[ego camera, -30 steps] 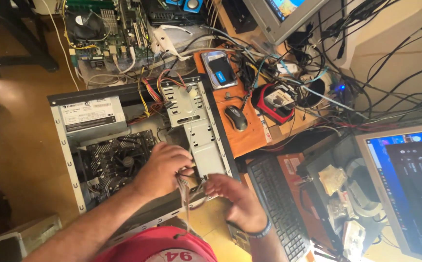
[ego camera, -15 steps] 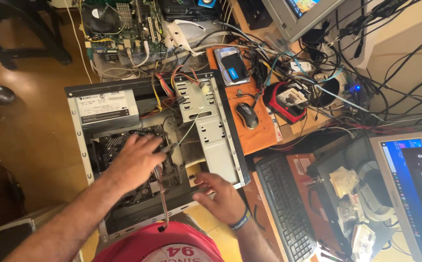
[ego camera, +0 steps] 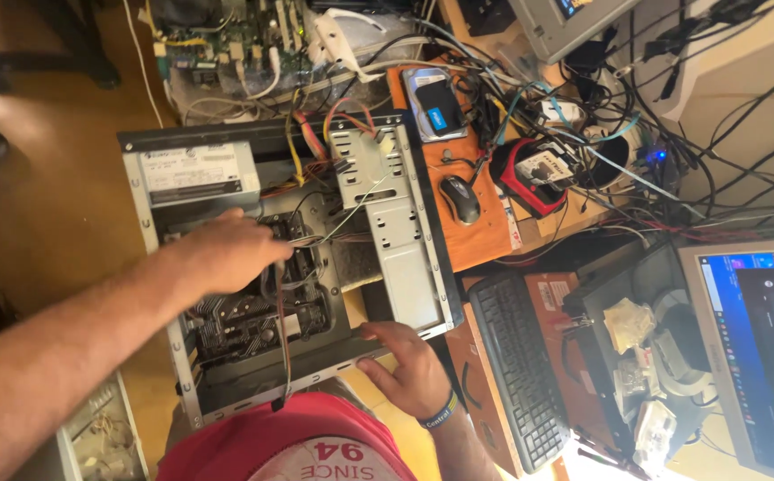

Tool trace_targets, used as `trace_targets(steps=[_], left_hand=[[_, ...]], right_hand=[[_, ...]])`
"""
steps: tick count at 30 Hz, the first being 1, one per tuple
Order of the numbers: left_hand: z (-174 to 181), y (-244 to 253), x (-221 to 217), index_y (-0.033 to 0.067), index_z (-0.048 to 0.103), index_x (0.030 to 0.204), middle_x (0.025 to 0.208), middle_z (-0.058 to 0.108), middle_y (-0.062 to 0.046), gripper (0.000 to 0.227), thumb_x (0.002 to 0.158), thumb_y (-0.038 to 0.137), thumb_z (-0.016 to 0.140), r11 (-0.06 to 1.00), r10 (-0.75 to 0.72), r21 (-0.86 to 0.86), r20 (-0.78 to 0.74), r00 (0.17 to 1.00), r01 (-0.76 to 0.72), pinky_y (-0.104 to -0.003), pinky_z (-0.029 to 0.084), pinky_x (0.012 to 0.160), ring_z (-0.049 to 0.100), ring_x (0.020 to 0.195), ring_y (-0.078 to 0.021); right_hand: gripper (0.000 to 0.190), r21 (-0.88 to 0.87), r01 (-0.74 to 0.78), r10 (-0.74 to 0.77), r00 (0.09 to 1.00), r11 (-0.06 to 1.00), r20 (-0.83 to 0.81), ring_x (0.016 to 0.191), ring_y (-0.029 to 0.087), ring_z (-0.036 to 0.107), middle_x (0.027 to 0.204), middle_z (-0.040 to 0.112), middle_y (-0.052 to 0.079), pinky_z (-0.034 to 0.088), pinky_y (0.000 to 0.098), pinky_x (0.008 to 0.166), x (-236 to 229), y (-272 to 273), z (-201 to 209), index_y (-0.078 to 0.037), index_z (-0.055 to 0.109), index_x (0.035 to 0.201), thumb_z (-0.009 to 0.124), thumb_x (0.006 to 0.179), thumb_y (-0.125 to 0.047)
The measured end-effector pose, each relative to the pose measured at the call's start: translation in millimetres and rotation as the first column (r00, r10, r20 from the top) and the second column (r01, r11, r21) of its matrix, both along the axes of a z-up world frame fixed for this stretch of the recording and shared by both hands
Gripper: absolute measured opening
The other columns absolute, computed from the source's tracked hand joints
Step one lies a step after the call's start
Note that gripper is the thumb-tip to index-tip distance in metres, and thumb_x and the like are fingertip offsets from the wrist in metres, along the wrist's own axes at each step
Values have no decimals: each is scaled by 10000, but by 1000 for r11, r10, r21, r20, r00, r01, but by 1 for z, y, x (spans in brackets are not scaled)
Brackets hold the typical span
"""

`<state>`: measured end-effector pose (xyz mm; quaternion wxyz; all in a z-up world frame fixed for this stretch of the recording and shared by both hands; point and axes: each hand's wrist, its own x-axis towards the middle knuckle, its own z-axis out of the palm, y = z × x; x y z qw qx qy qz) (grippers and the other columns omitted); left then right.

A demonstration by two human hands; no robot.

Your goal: Repairing a desktop computer by manipulating internal components and connecting cables.

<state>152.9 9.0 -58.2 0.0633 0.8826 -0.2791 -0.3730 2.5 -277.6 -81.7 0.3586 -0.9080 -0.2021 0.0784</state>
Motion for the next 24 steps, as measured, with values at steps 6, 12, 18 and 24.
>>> trace_targets(steps=[6,12,18,24], left_hand=[[-7,12,24,164,677,1137,1032,747,-61,326,886,61,497,866,197,-325,-478,856,-380,-334,542,716,712,853,-192],[1,28,18,53,628,1187,1151,674,-124,556,903,517,513,609,199,-419,-742,640,-674,-359,579,736,686,808,-239],[-35,16,18,147,586,828,874,640,-36,232,789,-82,571,723,379,-543,-206,902,-427,-347,470,618,583,766,-182],[-46,6,34,83,651,1010,752,541,-43,52,969,77,683,767,403,-608,204,892,-208,-432,573,823,584,696,-176]], right_hand=[[334,-119,167,-140,969,979,204,1120,281,693,1185,734,104,524,395,999,-26,-29,-14,-78,680,1233,657,945,-245],[283,-252,317,-239,925,914,295,1076,245,696,1159,742,31,570,367,901,-44,-48,-20,-116,649,1221,636,987,-274],[278,-338,293,-183,929,894,321,980,256,694,1133,743,51,573,395,866,-44,-31,-21,-102,657,1234,622,981,-211],[319,-379,310,-194,930,872,313,1027,249,694,1143,743,58,598,395,863,-48,-32,-29,-97,677,1245,632,971,-254]])
